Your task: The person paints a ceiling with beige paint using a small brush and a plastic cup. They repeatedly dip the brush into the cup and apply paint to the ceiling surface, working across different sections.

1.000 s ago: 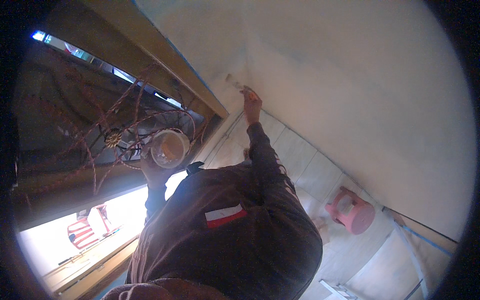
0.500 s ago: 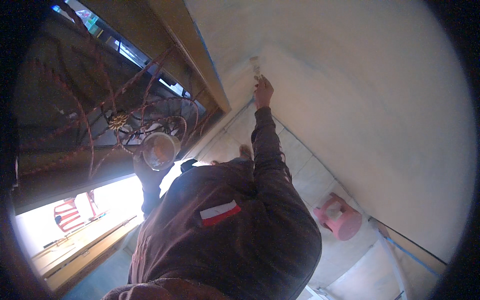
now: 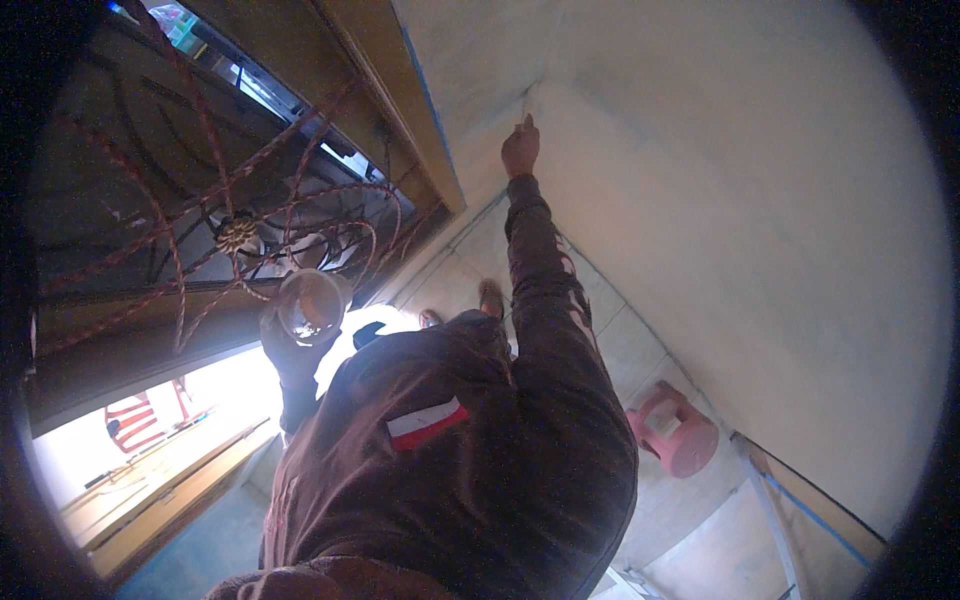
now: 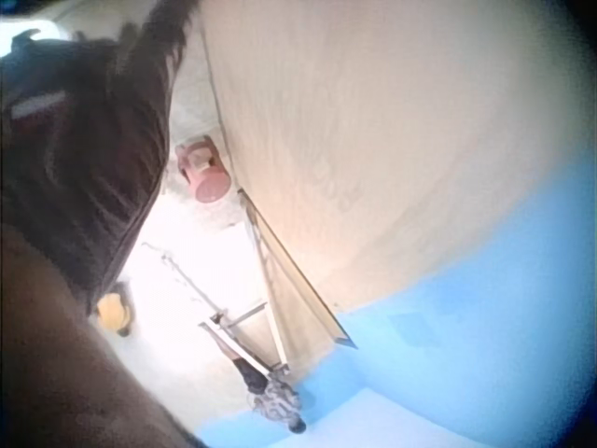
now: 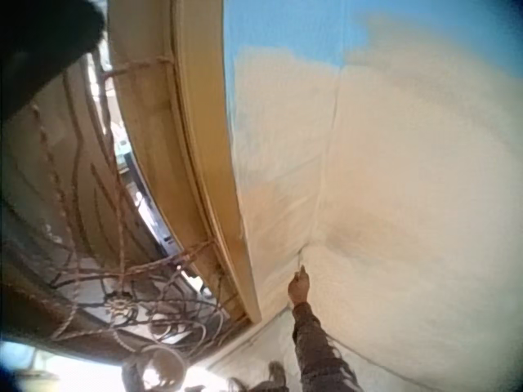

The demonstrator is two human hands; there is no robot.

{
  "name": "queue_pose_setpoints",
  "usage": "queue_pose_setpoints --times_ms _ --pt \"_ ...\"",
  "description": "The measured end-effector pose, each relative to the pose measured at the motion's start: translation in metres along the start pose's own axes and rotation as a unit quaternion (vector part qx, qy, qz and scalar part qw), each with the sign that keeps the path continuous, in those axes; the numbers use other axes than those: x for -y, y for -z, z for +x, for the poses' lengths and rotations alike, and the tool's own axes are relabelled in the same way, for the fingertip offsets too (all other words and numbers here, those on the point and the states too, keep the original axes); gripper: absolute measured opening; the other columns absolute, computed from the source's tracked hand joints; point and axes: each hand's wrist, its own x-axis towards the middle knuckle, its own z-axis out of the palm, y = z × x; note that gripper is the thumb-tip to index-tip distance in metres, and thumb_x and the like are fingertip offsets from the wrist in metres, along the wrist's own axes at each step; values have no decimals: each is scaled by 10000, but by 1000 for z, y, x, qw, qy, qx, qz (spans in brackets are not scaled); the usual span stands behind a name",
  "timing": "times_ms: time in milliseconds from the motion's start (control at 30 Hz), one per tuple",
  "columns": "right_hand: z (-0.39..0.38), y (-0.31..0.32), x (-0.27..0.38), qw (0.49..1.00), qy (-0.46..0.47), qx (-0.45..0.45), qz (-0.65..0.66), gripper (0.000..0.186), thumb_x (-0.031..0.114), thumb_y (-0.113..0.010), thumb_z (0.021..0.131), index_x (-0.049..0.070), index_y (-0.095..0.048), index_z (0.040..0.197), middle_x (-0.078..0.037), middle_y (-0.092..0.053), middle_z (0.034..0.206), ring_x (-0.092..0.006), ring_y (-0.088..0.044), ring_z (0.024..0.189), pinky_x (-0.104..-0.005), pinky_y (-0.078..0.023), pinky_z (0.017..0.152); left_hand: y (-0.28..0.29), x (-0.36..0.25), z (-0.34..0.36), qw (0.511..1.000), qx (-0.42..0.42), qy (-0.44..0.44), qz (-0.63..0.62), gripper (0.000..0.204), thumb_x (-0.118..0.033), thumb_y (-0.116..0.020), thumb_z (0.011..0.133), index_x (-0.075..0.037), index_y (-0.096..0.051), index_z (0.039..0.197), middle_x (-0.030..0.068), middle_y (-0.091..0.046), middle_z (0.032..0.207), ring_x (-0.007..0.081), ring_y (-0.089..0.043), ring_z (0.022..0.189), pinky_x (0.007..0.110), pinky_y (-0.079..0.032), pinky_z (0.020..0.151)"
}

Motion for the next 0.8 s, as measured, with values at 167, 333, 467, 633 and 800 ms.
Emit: queue_pose_setpoints --times_ms 167,333,467,633,800 --pt "-51 -5 21 998 49 -3 26 519 46 -493 955 -64 -465 1461 -248 -633 1027 -415 -608 994 -494 -496 874 -1 6 -1 1000 18 -1 2 962 -431 -996 567 -84 -579 1361 112 -650 1283 318 -649 1149 445 -552 958" --pt "-102 15 57 993 67 47 86 522 26 -464 945 -58 -467 1461 -240 -637 1061 -394 -619 1000 -486 -513 892 -10 0 9 999 17 -11 -33 917 -416 -988 588 -73 -591 1340 124 -674 1269 315 -665 1124 447 -565 948" --pt "-128 26 88 989 28 96 106 543 1 -474 919 -35 -476 1461 -239 -635 1071 -396 -620 1005 -498 -514 894 -17 -9 24 995 40 -44 -83 880 -298 -993 605 -57 -567 1337 140 -675 1271 292 -674 1131 430 -566 971" --pt "-156 42 82 973 32 159 165 514 8 -487 939 1 -506 1452 -245 -644 1124 -414 -621 1082 -498 -507 952 -18 -18 39 991 91 -65 -76 862 -198 -1003 621 -19 -544 1328 163 -667 1268 264 -664 1168 405 -557 992" --pt "-141 91 66 958 -70 195 200 394 104 -574 973 50 -625 1360 -233 -682 1236 -387 -660 1141 -458 -517 998 -26 -13 34 990 83 -31 -114 831 -256 -1000 616 -33 -586 1302 151 -679 1256 286 -673 1151 397 -569 961"
